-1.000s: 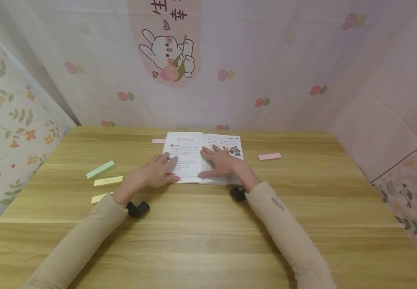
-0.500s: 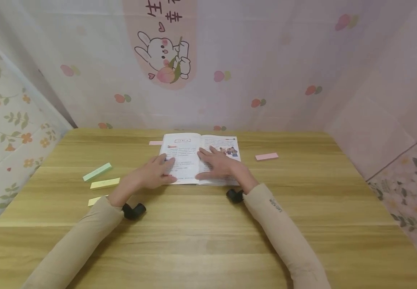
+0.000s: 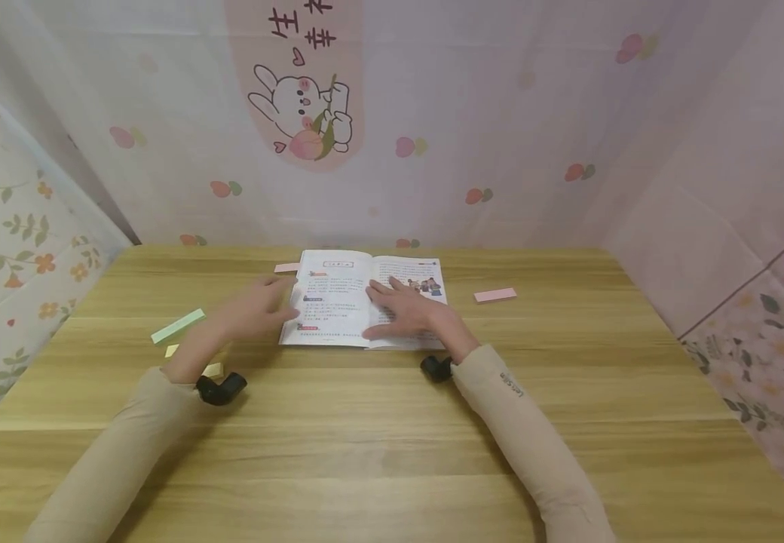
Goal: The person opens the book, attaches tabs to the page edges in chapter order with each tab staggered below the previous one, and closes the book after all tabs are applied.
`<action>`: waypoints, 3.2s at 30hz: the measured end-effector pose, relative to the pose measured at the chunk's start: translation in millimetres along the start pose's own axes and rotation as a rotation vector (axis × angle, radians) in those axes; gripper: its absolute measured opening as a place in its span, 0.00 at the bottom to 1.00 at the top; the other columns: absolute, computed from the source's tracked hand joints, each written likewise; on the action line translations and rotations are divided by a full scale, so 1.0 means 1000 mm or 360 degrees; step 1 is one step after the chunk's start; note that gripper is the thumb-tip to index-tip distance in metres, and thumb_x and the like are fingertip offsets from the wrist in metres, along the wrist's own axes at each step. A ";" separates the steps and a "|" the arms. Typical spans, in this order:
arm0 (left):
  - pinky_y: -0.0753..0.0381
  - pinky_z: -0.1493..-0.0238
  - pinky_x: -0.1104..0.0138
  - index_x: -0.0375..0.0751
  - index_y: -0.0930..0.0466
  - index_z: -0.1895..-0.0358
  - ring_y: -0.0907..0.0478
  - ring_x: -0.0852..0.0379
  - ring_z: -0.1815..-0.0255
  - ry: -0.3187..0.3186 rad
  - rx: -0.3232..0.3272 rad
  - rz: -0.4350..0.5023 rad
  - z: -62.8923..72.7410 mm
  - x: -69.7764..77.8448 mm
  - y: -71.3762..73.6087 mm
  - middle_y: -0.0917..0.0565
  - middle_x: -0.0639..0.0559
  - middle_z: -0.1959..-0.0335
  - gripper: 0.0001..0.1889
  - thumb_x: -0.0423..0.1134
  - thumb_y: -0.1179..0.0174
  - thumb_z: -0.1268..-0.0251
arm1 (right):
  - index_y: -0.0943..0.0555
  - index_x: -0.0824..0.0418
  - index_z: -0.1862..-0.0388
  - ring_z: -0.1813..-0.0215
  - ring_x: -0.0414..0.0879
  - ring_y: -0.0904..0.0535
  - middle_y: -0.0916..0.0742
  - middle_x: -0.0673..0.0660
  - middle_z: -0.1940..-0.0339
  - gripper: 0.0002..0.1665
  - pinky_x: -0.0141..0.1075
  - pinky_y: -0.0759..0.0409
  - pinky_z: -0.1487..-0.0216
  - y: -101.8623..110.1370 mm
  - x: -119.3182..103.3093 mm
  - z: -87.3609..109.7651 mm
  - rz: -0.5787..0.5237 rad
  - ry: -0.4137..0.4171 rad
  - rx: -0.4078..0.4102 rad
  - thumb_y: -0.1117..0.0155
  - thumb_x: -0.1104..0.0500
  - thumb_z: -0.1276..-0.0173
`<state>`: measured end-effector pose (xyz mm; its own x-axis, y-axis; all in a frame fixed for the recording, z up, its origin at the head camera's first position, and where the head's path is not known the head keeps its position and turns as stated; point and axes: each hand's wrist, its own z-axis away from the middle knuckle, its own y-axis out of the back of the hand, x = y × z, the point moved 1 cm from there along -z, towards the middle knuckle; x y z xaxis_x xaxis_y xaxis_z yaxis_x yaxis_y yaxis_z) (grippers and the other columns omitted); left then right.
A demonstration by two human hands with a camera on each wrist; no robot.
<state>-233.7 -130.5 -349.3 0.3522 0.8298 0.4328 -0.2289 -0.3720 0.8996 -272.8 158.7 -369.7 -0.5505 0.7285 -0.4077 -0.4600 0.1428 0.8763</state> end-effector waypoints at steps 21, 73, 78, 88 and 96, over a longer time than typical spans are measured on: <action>0.42 0.31 0.35 0.28 0.44 0.24 0.46 0.26 0.26 0.0170 0.0054 0.0128 0.030 -0.046 0.032 0.43 0.24 0.26 0.35 0.43 0.44 0.24 | 0.53 0.58 0.16 0.18 0.61 0.67 0.52 0.54 0.16 0.58 0.59 0.66 0.22 -0.001 0.001 -0.002 -0.0002 -0.0035 -0.0025 0.39 0.33 0.31; 0.22 0.55 0.49 0.25 0.22 0.57 0.23 0.44 0.58 0.0274 -0.0207 0.0140 0.075 -0.134 0.073 0.18 0.41 0.61 0.13 0.34 0.35 0.37 | 0.54 0.57 0.16 0.18 0.60 0.68 0.52 0.53 0.16 0.57 0.59 0.67 0.22 0.000 -0.002 0.002 -0.0014 -0.0050 -0.0031 0.39 0.34 0.30; 0.21 0.56 0.49 0.25 0.22 0.56 0.22 0.43 0.58 0.0218 -0.0082 0.0144 0.071 -0.132 0.073 0.17 0.38 0.61 0.13 0.34 0.34 0.36 | 0.54 0.58 0.16 0.18 0.62 0.67 0.51 0.55 0.16 0.57 0.61 0.67 0.23 0.000 -0.001 0.001 -0.0017 -0.0020 -0.0016 0.39 0.35 0.30; 0.17 0.56 0.47 0.23 0.19 0.48 0.17 0.34 0.54 0.0074 0.0140 0.0185 0.058 -0.108 0.076 0.16 0.30 0.55 0.15 0.34 0.39 0.29 | 0.53 0.58 0.16 0.18 0.62 0.67 0.51 0.54 0.16 0.57 0.59 0.68 0.23 0.000 -0.002 0.000 -0.0030 -0.0029 -0.0002 0.38 0.35 0.30; 0.18 0.53 0.44 0.25 0.19 0.47 0.17 0.33 0.54 -0.0031 0.0293 0.0174 0.048 -0.085 0.074 0.15 0.31 0.56 0.16 0.36 0.38 0.28 | 0.51 0.59 0.17 0.18 0.61 0.64 0.48 0.55 0.16 0.57 0.58 0.65 0.22 0.001 -0.001 0.000 -0.0023 -0.0015 0.0023 0.37 0.35 0.31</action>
<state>-237.3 -248.3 -316.9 0.3525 0.7727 0.5279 -0.0975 -0.5307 0.8419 -272.8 157.8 -368.3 -0.5371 0.7326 -0.4181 -0.4577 0.1632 0.8740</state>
